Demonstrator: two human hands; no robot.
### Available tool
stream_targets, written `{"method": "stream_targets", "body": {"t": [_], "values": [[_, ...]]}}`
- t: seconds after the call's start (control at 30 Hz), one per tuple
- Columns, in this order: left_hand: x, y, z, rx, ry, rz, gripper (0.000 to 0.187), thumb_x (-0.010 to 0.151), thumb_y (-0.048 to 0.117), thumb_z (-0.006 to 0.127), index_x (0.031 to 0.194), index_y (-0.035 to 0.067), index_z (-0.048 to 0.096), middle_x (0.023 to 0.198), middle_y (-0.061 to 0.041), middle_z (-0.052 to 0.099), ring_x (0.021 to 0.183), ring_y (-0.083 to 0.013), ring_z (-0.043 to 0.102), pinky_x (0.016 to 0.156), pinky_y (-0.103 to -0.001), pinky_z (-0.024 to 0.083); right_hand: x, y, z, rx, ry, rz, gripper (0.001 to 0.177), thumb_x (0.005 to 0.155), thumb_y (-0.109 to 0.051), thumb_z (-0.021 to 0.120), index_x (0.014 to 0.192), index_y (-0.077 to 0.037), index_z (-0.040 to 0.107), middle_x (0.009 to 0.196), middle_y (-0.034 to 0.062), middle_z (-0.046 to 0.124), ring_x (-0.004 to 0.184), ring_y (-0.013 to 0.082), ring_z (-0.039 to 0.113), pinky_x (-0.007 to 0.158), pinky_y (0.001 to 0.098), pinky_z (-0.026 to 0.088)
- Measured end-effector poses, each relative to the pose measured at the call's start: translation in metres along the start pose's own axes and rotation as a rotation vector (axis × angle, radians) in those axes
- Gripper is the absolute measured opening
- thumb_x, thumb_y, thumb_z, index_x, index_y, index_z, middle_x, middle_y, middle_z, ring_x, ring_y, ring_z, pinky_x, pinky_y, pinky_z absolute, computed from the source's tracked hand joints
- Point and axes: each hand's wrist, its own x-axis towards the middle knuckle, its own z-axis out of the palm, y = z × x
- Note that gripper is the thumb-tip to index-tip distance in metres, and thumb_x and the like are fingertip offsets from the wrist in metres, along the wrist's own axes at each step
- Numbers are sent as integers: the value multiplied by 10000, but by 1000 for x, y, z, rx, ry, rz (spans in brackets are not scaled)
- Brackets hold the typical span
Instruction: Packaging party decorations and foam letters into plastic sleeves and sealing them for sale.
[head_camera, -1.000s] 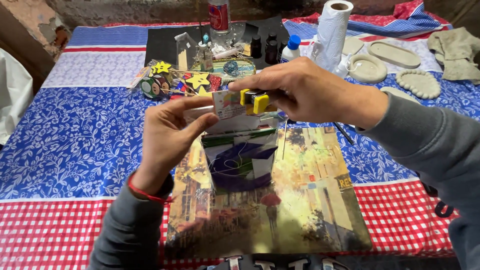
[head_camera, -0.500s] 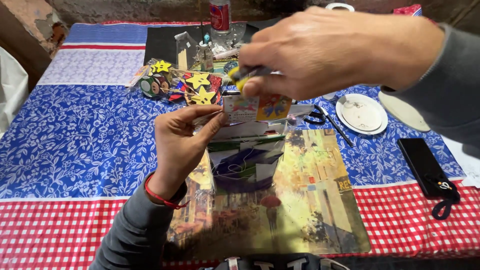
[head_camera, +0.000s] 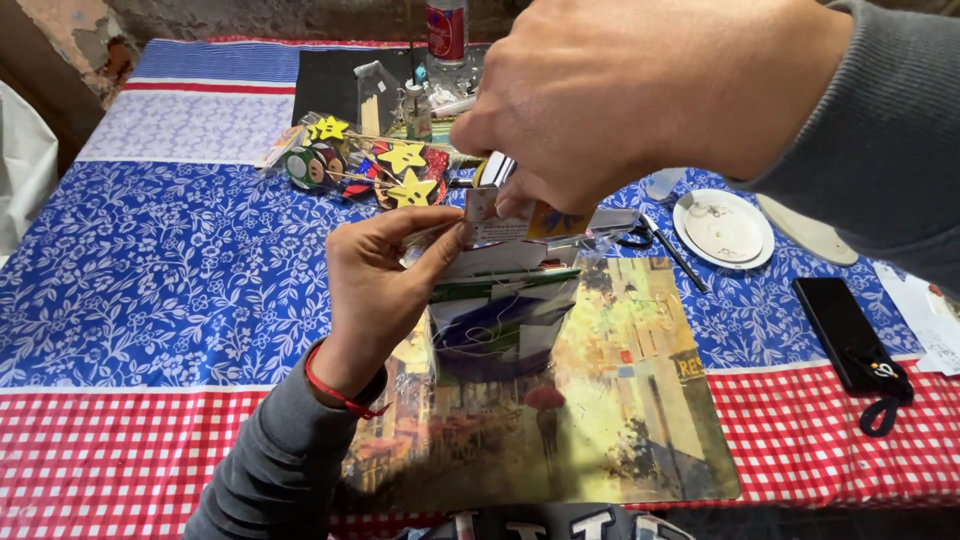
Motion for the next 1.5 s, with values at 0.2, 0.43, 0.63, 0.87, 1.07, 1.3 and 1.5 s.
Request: {"method": "stream_targets", "body": {"t": [0.2,0.43,0.63,0.87,1.07,1.3,1.5], "values": [[1,6,5,97,12,108,129,930,43,791,1052,2,787,950,-56,798,854,-67,720,764,-218,576,24,-40,-54,-218,-455,260,419,958,-594,636,978,-186,727,820,96,699,705,301,676,657,429,527],[-1,9,6,96,0,94,135,910,40,796,1040,2,793,950,-63,804,855,-73,733,770,-221,586,7,-15,-39,-159,-406,206,284,859,-428,752,913,-150,737,834,93,687,705,272,673,639,396,547],[-3,7,8,98,13,108,130,918,35,792,1044,4,791,953,-64,804,856,-77,740,771,-223,593,20,-31,-48,-120,-542,288,322,831,-463,771,933,-159,756,797,108,719,719,292,698,658,419,564],[-3,6,7,128,25,121,137,920,35,784,1052,-4,788,955,-67,805,869,-81,745,781,-226,594,27,-39,-50,-80,-545,408,353,968,-465,613,960,-138,747,839,140,720,741,329,723,695,445,580],[-2,4,5,130,33,104,136,920,43,789,1048,-3,789,948,-69,807,857,-78,740,779,-225,595,16,-8,-17,89,-387,207,416,825,-374,784,1095,-92,639,919,108,710,876,310,699,761,435,570],[0,8,5,108,12,104,128,926,52,787,1042,-2,790,945,-64,804,862,-74,739,789,-224,595,-9,15,20,186,132,-78,274,791,-58,713,999,33,560,863,205,669,853,371,695,728,443,555],[0,11,5,138,16,85,121,923,54,786,1031,1,795,929,-56,803,838,-64,725,754,-218,580,-6,-13,3,336,-222,326,342,933,-161,705,1185,-45,505,880,168,705,854,343,722,692,430,560]]}}
